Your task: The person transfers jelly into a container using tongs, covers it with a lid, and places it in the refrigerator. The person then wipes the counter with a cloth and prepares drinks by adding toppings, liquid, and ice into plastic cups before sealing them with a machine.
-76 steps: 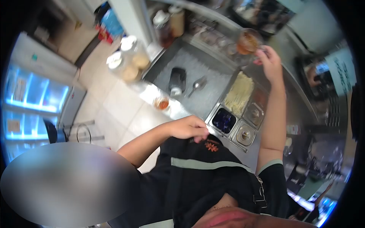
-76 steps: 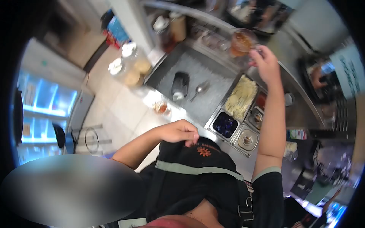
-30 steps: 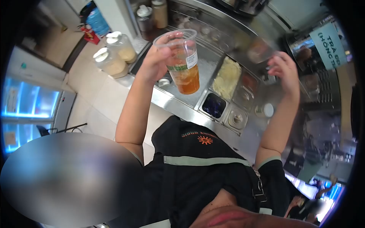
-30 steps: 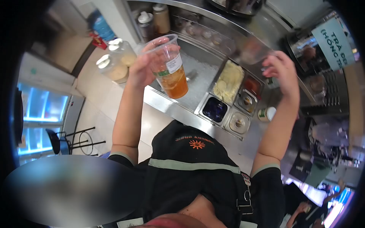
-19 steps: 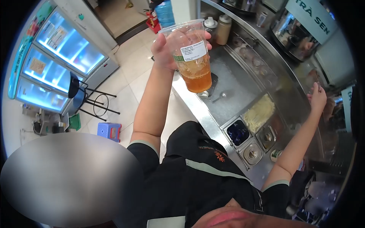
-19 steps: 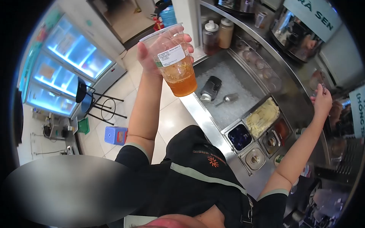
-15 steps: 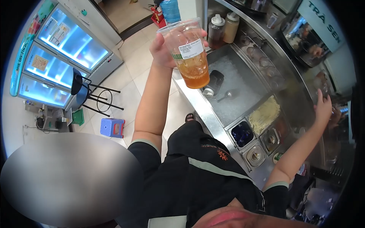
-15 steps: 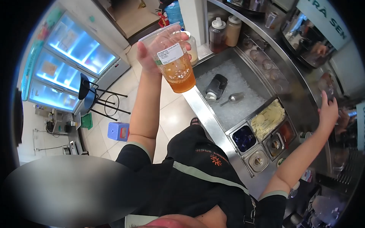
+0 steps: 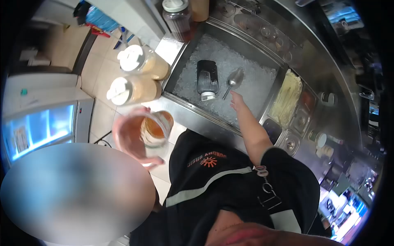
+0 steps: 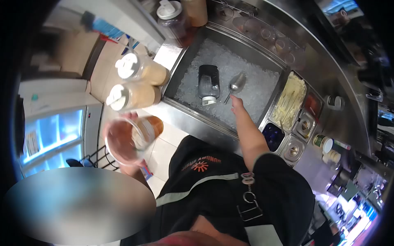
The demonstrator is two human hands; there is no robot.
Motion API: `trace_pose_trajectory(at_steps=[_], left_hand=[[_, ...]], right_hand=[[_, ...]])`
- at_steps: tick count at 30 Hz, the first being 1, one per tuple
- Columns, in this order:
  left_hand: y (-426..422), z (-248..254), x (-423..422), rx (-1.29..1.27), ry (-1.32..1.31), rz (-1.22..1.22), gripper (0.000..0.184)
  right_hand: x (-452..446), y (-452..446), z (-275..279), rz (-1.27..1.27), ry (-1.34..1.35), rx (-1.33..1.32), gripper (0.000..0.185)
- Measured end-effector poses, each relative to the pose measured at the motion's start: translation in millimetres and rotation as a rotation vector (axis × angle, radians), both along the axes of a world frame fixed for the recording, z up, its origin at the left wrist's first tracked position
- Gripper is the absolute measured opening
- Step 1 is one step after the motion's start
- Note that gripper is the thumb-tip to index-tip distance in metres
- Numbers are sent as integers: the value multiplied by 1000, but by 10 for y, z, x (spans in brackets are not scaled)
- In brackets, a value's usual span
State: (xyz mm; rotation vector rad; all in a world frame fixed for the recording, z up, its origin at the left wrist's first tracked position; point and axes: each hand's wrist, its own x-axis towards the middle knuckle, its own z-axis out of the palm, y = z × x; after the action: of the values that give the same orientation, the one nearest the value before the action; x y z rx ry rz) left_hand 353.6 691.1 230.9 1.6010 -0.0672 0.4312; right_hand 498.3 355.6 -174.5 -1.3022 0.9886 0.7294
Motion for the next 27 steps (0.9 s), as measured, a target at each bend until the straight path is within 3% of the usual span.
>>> trace_pose_trajectory(at_steps=[2,4,6,8,11,13,14,16,18,19,21,22,24,27], left_hand=[[91,-293,-60,46,55,-49,122],[75,-507,-127,-43,171,37,120],[116,-743,-154,-65,191,45,117],[149,-898,-134,-87,236,34,116],[124,-1029,-107,-56,262,27,114],[108,-1030,-23,-14,271,-22,114],[89,-1029,3,-23,268,-38,114],[30,-1054,41,-82,216,-16,113],[-6,-1100,62,-73,222,-12,115],[-25,-1117,63,-57,234,3,117],[-91,-1145,65,-39,246,15,117],[-113,-1142,46,-22,267,37,117],[-127,-1134,13,-9,283,29,117],[-108,-1114,-6,8,300,8,116]], right_hand=[[270,220,-372,-26,108,-163,77],[484,392,-880,-69,44,-229,76],[687,469,-1802,-233,19,-286,65],[751,475,-1895,-285,55,-303,62],[570,293,-1340,-371,232,-468,50],[275,112,-805,-109,53,-56,46],[154,91,-330,-180,96,-58,38],[-137,-64,-73,-181,103,-205,35],[-234,-390,-257,-175,111,-345,32],[-299,-652,-748,165,-41,-588,30],[-92,-743,-1056,495,-349,-734,28],[82,-612,-994,479,-495,-647,29],[570,-283,-721,52,12,-281,29],[808,-243,-872,-57,1,-81,25]])
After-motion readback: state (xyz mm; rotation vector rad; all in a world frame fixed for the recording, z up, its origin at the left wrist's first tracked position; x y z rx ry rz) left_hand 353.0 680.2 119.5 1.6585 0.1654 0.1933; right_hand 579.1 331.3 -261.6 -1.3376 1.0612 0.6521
